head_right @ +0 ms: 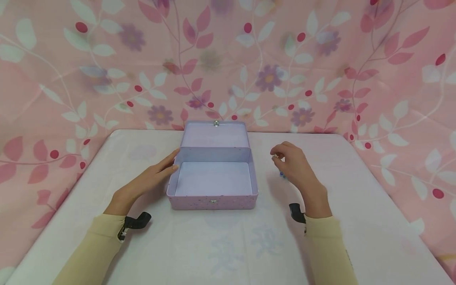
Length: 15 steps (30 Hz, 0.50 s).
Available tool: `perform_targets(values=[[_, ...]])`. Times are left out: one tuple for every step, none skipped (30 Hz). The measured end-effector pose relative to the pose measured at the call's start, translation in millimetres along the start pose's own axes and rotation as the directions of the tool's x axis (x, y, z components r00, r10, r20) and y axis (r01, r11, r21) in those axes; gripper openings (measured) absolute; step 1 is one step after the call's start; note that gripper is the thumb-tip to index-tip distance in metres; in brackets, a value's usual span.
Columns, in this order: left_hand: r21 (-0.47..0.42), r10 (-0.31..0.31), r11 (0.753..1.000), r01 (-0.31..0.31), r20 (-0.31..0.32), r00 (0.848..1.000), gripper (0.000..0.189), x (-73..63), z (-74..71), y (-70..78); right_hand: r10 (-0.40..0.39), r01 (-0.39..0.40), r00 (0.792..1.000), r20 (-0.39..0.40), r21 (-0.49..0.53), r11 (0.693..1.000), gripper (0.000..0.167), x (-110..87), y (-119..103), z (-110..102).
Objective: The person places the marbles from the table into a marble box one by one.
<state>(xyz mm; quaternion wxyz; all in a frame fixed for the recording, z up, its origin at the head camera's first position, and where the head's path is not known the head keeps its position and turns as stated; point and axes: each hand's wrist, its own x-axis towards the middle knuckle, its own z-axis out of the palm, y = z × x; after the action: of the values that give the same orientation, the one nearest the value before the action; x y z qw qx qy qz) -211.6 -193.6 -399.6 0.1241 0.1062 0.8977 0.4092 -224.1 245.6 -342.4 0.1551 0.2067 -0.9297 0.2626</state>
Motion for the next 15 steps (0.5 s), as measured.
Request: perform_targets(values=[[-0.003,0.001,1.0,-0.001,0.002,1.0,0.064,0.2,0.0,-0.3,-0.006,0.006,1.0,0.002,0.002,1.0,0.013,1.0,-3.3,1.3],[-0.006,-0.002,1.0,0.002,0.003,1.0,0.063,0.3,0.2,-0.6,-0.014,0.014,1.0,0.003,0.008,1.0,0.013,2.0,-6.7,2.6],[-0.009,-0.005,1.0,0.005,0.003,1.0,0.062,0.6,0.3,-1.2,-0.02,0.02,1.0,0.006,0.011,1.0,0.013,3.0,-10.2,3.9],[-0.011,-0.004,1.0,0.004,0.004,1.0,0.062,0.8,0.4,-1.8,-0.028,0.028,1.0,0.007,0.017,0.999,0.013,4.2,-13.6,5.4],[-0.014,-0.006,1.0,0.006,0.004,1.0,0.061,1.1,0.7,-2.3,-0.034,0.034,0.999,0.009,0.024,0.999,0.013,5.3,-16.8,7.1],[-0.015,-0.006,1.0,0.006,0.004,1.0,0.061,1.5,0.9,-2.8,-0.039,0.038,0.999,0.013,0.033,0.999,0.013,6.3,-20.2,8.5],[-0.016,-0.004,1.0,0.004,0.003,1.0,0.061,1.8,1.1,-3.3,-0.042,0.042,0.999,0.016,0.041,0.998,0.013,7.4,-23.5,10.2],[-0.019,-0.007,1.0,0.007,0.003,1.0,0.061,1.9,1.3,-3.6,-0.049,0.048,0.999,0.02,0.049,0.998,0.013,8.3,-26.6,12.0],[-0.018,-0.007,1.0,0.007,0.002,1.0,0.061,2.2,1.5,-3.7,-0.056,0.054,0.998,0.025,0.057,0.997,0.014,9.2,-29.4,13.8],[-0.018,-0.007,1.0,0.007,0.004,1.0,0.061,2.3,1.7,-3.8,-0.065,0.062,0.997,0.031,0.066,0.996,0.014,10.1,-32.0,15.8],[-0.019,-0.012,1.0,0.012,0.003,1.0,0.061,2.4,1.8,-3.6,-0.072,0.069,0.997,0.039,0.077,0.995,0.015,10.7,-34.9,17.5],[-0.018,-0.012,1.0,0.012,0.004,1.0,0.061,2.4,1.7,-3.2,-0.082,0.078,0.996,0.046,0.088,0.993,0.016,11.4,-37.6,19.3],[-0.019,-0.015,1.0,0.015,0.004,1.0,0.061,2.3,1.7,-2.8,-0.095,0.089,0.994,0.053,0.098,0.991,0.016,11.7,-40.2,21.1],[-0.019,-0.017,1.0,0.017,0.005,1.0,0.061,2.2,1.6,-2.4,-0.108,0.101,0.992,0.061,0.112,0.989,0.017,12.1,-42.6,22.9],[-0.018,-0.018,1.0,0.018,0.004,1.0,0.06,2.2,1.5,-2.0,-0.121,0.111,0.99,0.068,0.125,0.986,0.017,12.4,-44.7,24.8]])
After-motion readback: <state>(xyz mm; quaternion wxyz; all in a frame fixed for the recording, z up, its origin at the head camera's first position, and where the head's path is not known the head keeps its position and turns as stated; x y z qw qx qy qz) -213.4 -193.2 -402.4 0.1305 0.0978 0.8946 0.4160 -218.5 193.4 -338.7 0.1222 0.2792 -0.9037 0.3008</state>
